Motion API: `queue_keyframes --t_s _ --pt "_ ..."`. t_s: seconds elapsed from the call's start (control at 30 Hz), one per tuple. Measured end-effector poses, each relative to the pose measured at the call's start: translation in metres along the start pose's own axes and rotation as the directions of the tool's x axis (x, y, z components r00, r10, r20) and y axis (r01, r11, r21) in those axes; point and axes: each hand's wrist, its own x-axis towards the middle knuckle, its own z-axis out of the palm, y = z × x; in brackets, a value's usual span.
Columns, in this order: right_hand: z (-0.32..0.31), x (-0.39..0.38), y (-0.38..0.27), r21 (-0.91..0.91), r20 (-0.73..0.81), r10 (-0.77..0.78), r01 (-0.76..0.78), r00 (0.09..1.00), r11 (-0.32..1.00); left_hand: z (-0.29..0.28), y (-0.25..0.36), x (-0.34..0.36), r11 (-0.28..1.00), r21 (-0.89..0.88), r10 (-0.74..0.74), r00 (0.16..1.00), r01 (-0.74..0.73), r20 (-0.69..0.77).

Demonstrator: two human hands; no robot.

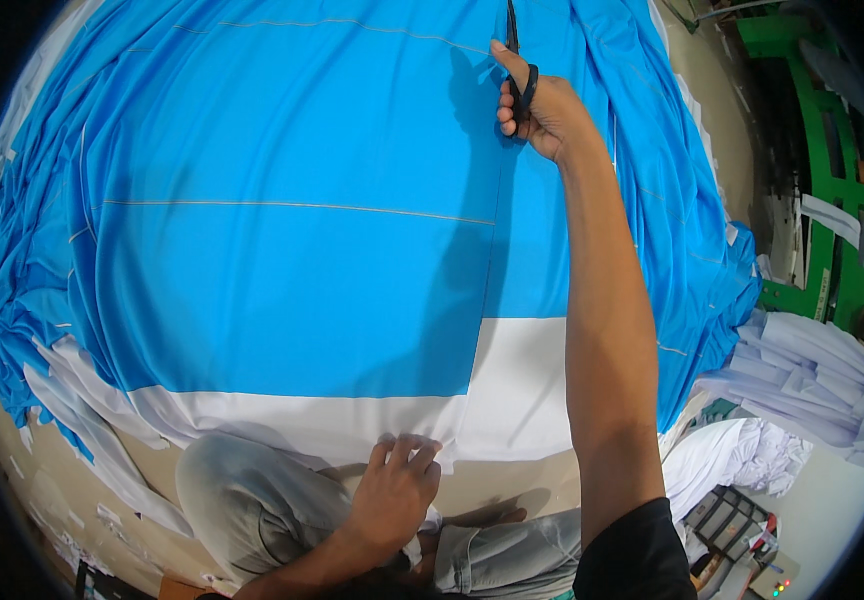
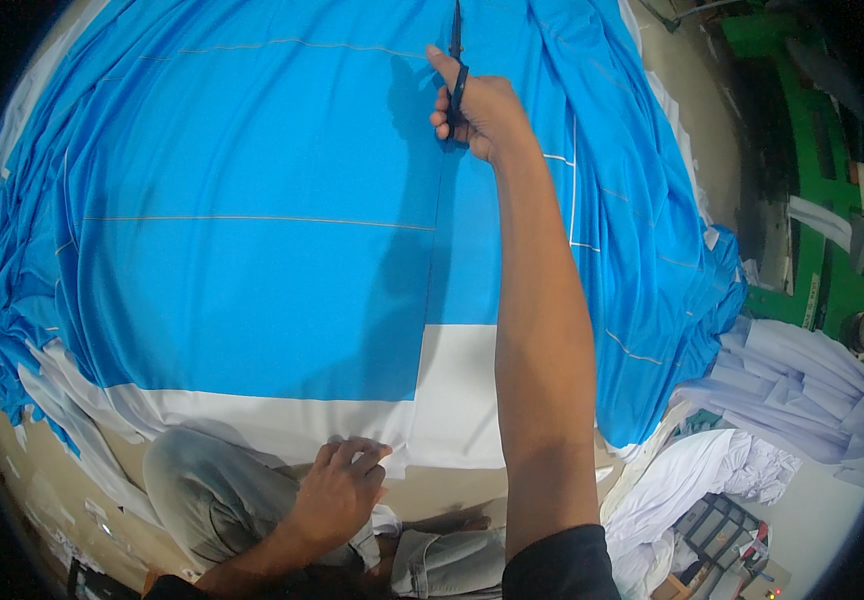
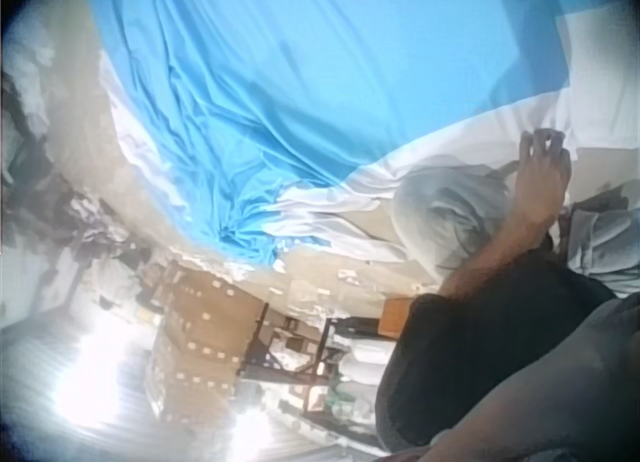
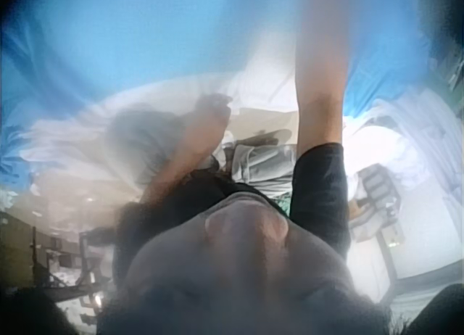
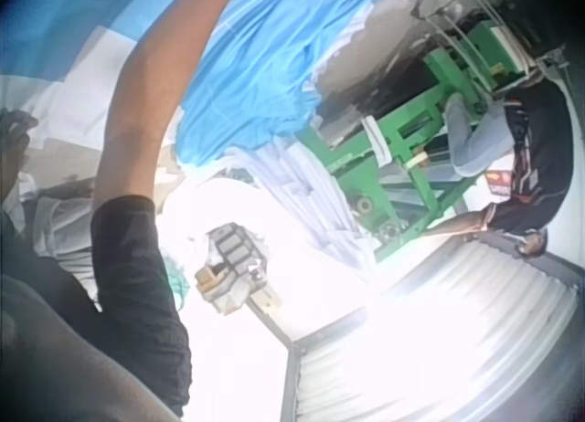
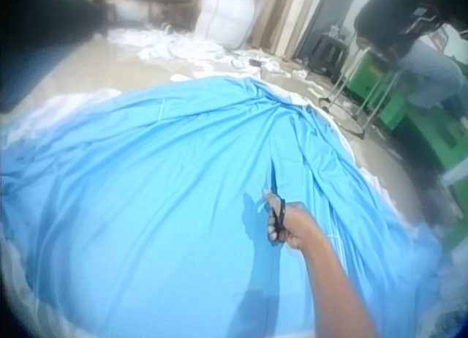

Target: The person sits on the floor and uses scissors to cut a large stack of blue and white fabric along marked lines. They periodically lift and adjust the fabric layers to continue cutting through the stack.

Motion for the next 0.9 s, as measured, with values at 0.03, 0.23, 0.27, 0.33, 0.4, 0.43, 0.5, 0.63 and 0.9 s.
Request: queue_keyframes --t_s 0.03,0.23,0.27,0.33,0.4,0.43,0.5,0.63,0.9 --pt "0.0 0.001 -0.002 0.028 0.016 0.002 -0.003 1.0 1.0 0.0 0.0 0.0 1.0 0.003 0.002 1.0 -0.002 -0.002" --pt "-0.005 0.02 -0.012 0.077 0.045 -0.016 0.013 0.999 0.997 -0.002 0.0 0.001 1.0 -0.005 0.008 1.0 -0.008 0.009" --pt "-0.006 0.023 -0.012 0.069 0.044 -0.023 0.019 0.999 0.997 -0.002 0.0 0.001 1.0 -0.007 0.008 1.0 -0.008 0.012" --pt "-0.005 0.027 -0.011 0.046 0.042 -0.025 0.023 0.999 0.999 -0.001 -0.001 0.001 1.0 -0.002 0.005 1.0 -0.005 0.008" --pt "-0.003 0.028 -0.009 0.015 0.036 -0.017 0.016 0.999 1.0 0.0 -0.001 0.001 1.0 -0.004 0.005 1.0 -0.005 0.003" --pt "-0.003 0.028 -0.01 0.013 0.034 -0.013 0.012 0.999 1.0 0.001 -0.001 0.0 1.0 -0.008 0.005 1.0 -0.005 0.0" --pt "-0.004 0.027 -0.01 0.01 0.031 -0.005 0.005 1.0 1.0 0.0 -0.001 0.0 1.0 -0.019 0.007 1.0 -0.007 -0.002" --pt "-0.009 0.034 -0.015 0.029 0.058 -0.018 0.017 0.998 0.999 0.0 -0.002 0.0 1.0 -0.021 0.011 1.0 -0.011 0.014" --pt "-0.012 0.05 -0.018 -0.054 0.062 -0.064 0.067 0.996 0.996 -0.002 0.0 0.001 1.0 -0.007 0.013 1.0 -0.013 0.018"
